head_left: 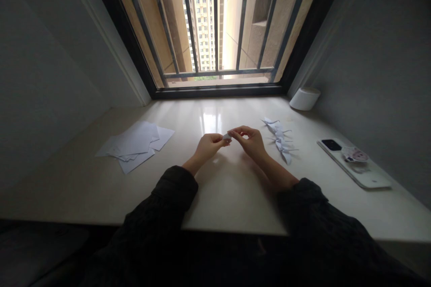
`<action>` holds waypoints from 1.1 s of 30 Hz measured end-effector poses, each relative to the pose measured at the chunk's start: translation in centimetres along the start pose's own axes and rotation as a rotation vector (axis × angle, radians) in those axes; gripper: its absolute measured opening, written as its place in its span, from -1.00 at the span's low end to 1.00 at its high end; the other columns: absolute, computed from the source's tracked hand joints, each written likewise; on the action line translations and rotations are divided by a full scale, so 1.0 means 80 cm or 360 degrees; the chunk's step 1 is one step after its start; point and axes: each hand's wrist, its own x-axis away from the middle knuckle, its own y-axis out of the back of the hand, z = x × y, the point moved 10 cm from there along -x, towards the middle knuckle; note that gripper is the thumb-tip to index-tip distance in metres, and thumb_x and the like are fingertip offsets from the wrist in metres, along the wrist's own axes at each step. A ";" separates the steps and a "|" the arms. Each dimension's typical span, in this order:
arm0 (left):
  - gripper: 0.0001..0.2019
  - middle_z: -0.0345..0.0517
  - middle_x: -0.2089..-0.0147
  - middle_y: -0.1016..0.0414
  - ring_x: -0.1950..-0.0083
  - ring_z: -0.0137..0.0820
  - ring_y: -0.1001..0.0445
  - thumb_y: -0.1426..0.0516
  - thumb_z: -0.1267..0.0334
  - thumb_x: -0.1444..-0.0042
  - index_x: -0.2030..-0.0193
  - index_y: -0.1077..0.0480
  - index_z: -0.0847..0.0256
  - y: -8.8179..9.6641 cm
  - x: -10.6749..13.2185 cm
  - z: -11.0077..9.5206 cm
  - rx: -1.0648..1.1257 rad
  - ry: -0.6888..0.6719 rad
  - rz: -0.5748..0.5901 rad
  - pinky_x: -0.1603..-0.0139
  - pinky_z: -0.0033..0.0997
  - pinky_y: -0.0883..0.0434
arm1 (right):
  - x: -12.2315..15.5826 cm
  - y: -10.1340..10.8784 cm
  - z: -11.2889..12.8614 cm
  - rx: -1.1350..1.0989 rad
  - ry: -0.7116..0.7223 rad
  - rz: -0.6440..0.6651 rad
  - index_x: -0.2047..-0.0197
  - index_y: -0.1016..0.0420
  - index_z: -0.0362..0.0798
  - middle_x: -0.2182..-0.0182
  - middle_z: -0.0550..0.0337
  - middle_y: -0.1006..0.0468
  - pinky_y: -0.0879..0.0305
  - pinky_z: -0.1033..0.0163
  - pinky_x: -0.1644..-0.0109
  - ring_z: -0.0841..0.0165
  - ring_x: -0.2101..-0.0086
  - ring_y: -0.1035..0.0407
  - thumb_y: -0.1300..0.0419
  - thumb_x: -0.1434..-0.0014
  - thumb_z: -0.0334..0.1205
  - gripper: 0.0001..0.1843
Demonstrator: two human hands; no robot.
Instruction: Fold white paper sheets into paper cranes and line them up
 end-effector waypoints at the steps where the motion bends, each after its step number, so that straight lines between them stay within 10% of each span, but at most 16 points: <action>1: -0.64 -0.04 0.45 -0.57 0.38 -0.31 -0.50 -0.25 -0.06 0.11 0.43 -0.55 0.26 0.000 0.000 0.001 -0.0020 0.0003 0.0004 0.41 -0.42 -0.34 | 0.001 0.001 0.003 0.0042 0.0030 -0.0008 0.41 -0.61 0.05 0.45 0.20 -0.61 -0.30 0.18 0.28 0.29 0.38 -0.41 -0.29 0.00 -0.01 -0.80; 33: -0.58 0.02 0.27 -0.59 0.23 -0.29 -0.50 -0.22 -0.05 0.06 0.17 -0.57 0.21 -0.012 -0.002 0.020 0.0034 0.0199 0.0197 0.39 -0.45 -0.22 | 0.002 0.006 0.011 -0.0095 -0.0010 -0.0109 0.43 -0.57 0.04 0.44 0.21 -0.58 -0.28 0.14 0.21 0.28 0.34 -0.40 -0.26 -0.03 0.01 -0.78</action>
